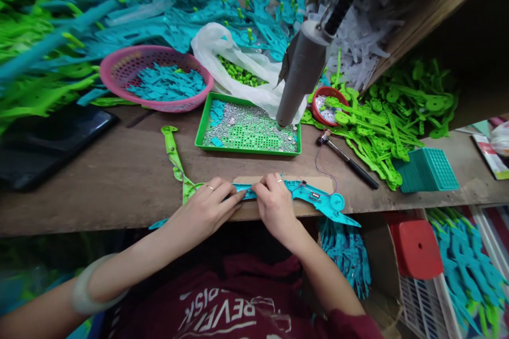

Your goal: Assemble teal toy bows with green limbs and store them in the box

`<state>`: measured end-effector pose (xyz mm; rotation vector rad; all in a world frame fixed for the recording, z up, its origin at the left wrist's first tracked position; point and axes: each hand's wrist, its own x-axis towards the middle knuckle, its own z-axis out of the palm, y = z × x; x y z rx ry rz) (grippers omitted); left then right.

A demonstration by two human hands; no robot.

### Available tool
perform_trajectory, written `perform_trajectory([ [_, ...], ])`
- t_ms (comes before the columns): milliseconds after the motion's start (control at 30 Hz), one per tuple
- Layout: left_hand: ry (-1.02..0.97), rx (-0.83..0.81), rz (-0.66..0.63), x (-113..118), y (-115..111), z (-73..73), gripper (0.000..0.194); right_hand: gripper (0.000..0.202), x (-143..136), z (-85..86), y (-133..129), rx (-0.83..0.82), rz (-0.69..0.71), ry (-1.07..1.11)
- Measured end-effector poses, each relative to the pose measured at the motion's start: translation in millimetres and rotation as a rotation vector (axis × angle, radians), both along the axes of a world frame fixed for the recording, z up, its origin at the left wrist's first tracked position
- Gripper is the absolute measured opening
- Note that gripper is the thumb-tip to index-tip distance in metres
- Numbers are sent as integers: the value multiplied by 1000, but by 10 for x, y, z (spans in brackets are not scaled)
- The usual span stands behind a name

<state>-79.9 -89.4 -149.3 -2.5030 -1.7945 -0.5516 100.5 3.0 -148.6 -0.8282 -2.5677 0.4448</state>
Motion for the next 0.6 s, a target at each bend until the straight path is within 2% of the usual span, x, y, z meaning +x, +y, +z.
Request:
perform_trajectory([
  [133,61,0,40,57,5,19,15,32,13,4,-7,28,33,41],
  [400,-12,-15,87,94,-14,-32,24,31,65,-34,-20,-31,26,71],
  [600,13,46,56,78,0,-27,18,33,23,-33,-23,-15,27,19],
])
